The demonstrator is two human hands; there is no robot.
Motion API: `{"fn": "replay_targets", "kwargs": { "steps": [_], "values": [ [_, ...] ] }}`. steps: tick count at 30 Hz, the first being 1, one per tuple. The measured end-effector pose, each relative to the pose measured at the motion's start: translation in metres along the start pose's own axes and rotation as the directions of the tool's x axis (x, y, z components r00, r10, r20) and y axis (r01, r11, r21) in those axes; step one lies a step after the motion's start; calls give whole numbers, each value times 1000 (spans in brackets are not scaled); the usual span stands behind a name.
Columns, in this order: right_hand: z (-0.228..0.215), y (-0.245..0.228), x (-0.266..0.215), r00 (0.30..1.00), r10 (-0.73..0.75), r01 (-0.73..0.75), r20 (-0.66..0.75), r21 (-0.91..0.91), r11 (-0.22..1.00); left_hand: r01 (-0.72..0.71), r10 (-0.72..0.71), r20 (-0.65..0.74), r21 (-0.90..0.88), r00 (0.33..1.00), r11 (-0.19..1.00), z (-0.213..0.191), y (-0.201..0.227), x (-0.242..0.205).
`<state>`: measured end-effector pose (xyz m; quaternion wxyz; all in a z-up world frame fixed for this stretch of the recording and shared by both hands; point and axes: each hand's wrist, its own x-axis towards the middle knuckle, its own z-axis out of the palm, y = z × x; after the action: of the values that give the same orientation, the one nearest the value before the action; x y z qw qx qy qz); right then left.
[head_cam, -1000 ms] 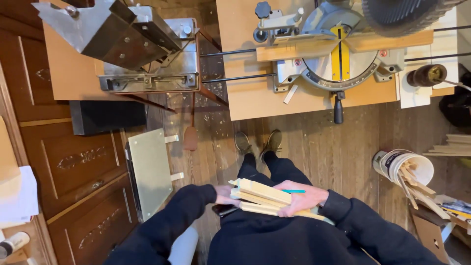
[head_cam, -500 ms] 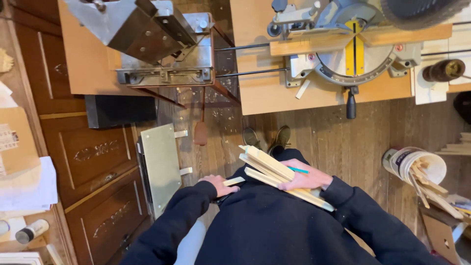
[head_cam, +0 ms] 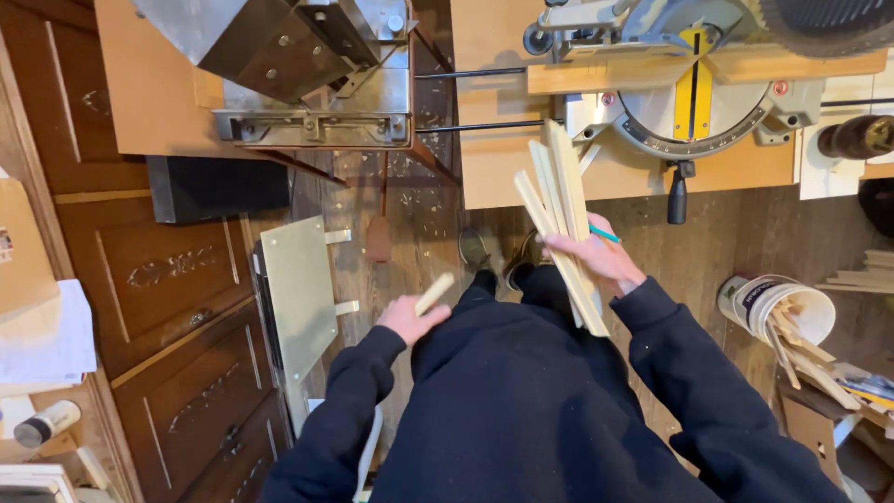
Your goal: The recorder measures, marks, and cuts wooden frame moldings using a miter saw and a manual frame joiner.
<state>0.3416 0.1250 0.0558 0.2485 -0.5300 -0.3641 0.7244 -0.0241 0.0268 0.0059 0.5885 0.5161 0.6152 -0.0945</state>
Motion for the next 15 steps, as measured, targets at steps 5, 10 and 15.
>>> {"fn": "replay_targets", "kwargs": {
  "steps": [5,10,15],
  "values": [
    [11,3,2,996,42,-23,-77,226,974,-532,352,-439,-402,826,745,27,15,91],
    [1,34,-8,992,44,5,-119,380,925,-279,284,-191,-907,940,314,36,82,144],
    [-18,36,-8,991,49,0,-123,367,930,-302,303,-229,-928,925,219,23,137,143]
  ]
}}
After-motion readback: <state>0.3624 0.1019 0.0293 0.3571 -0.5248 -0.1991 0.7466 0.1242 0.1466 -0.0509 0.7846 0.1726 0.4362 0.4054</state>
